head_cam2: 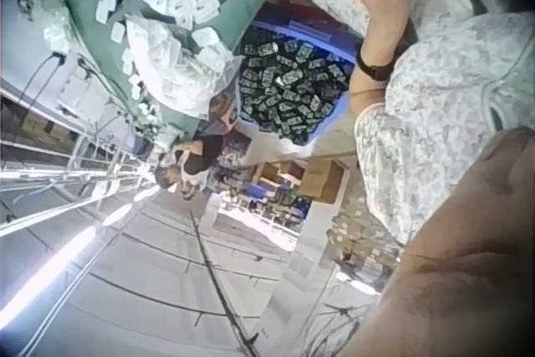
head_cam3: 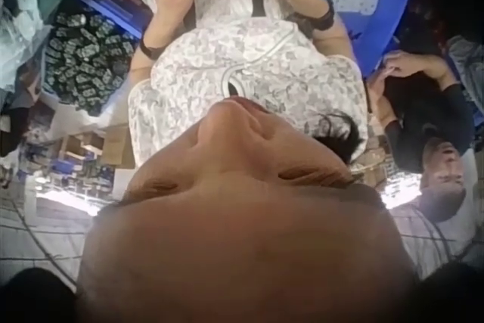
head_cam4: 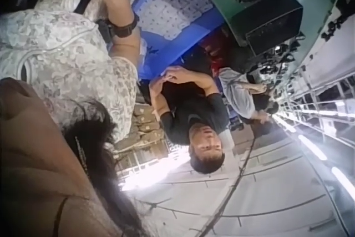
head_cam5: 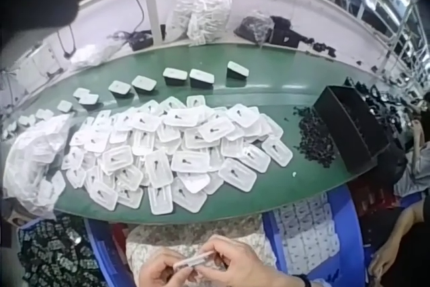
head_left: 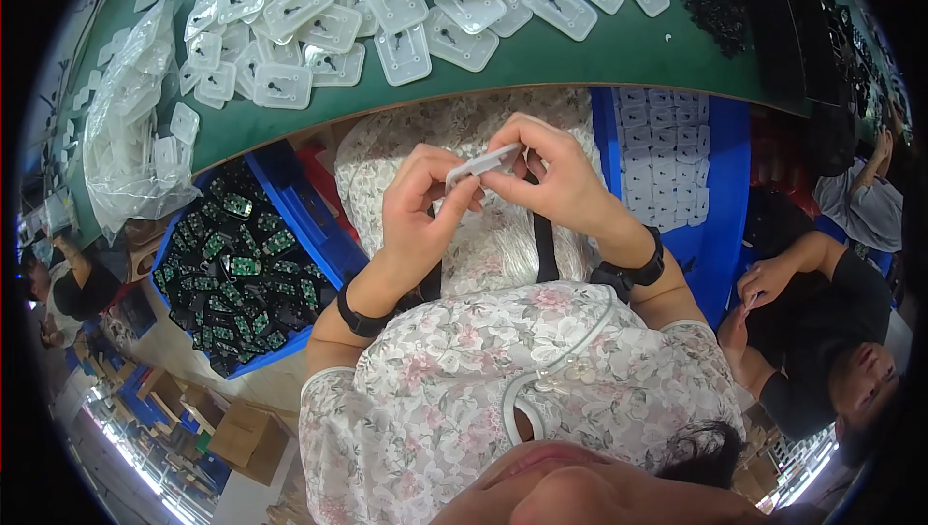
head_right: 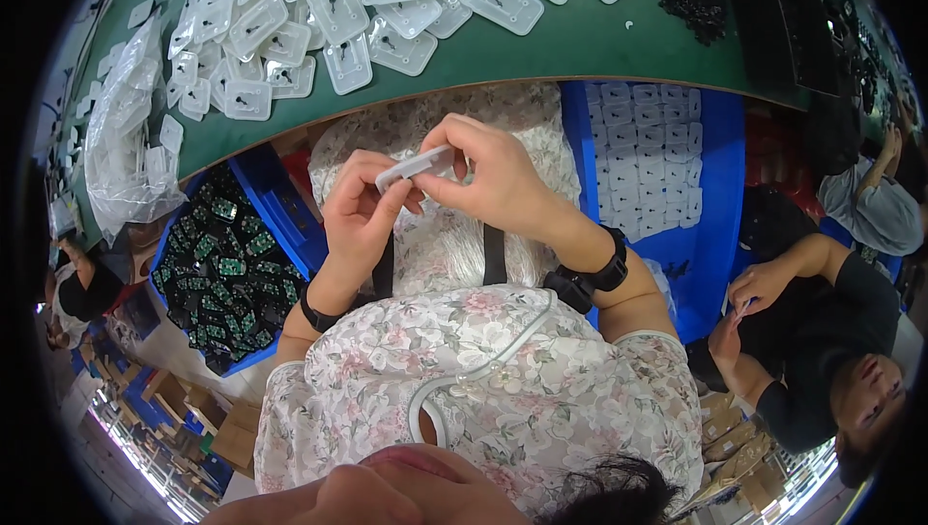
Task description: Assembling small black electronic components into white plastic housing units at a factory workbench.
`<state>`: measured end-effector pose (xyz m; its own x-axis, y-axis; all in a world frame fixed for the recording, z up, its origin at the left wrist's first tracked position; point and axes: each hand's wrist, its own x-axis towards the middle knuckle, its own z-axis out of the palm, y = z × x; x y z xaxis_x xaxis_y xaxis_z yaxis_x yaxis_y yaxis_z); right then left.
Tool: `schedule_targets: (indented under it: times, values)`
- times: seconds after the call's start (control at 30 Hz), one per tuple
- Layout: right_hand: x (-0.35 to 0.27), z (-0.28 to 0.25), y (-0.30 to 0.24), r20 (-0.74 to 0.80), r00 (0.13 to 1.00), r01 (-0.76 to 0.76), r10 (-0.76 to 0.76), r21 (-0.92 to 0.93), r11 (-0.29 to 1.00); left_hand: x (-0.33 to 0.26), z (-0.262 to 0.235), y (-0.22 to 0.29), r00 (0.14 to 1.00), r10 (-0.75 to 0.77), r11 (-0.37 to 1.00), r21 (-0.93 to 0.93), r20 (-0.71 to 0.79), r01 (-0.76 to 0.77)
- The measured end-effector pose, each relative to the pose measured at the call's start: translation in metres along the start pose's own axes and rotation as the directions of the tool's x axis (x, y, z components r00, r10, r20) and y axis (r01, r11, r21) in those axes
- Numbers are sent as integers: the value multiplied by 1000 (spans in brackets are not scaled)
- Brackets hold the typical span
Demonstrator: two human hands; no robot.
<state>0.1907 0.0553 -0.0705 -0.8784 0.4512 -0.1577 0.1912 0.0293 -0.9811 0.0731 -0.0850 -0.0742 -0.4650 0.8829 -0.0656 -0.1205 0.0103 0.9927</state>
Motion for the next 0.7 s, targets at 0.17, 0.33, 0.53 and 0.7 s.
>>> schedule_targets:
  times: [0.17, 0.33, 0.53, 0.7]
  values:
    - [4, -10, -7, 90, 996, 19, -16, -32, 999, 2, -3, 7, 997, -35, 994, -99, 71, 42]
    - [9, -11, 0, 109, 990, -121, 86, 367, 922, 13, -1, 12, 977, -203, 923, -320, 65, 213]
    - [10, -7, 2, 31, 999, -37, 28, 328, 944, 15, 0, 11, 975, -222, 930, -303, -13, 208]
    - [8, -4, 1, 64, 992, -124, 113, 230, 965, 14, 2, 7, 994, -108, 980, -168, -28, 102]
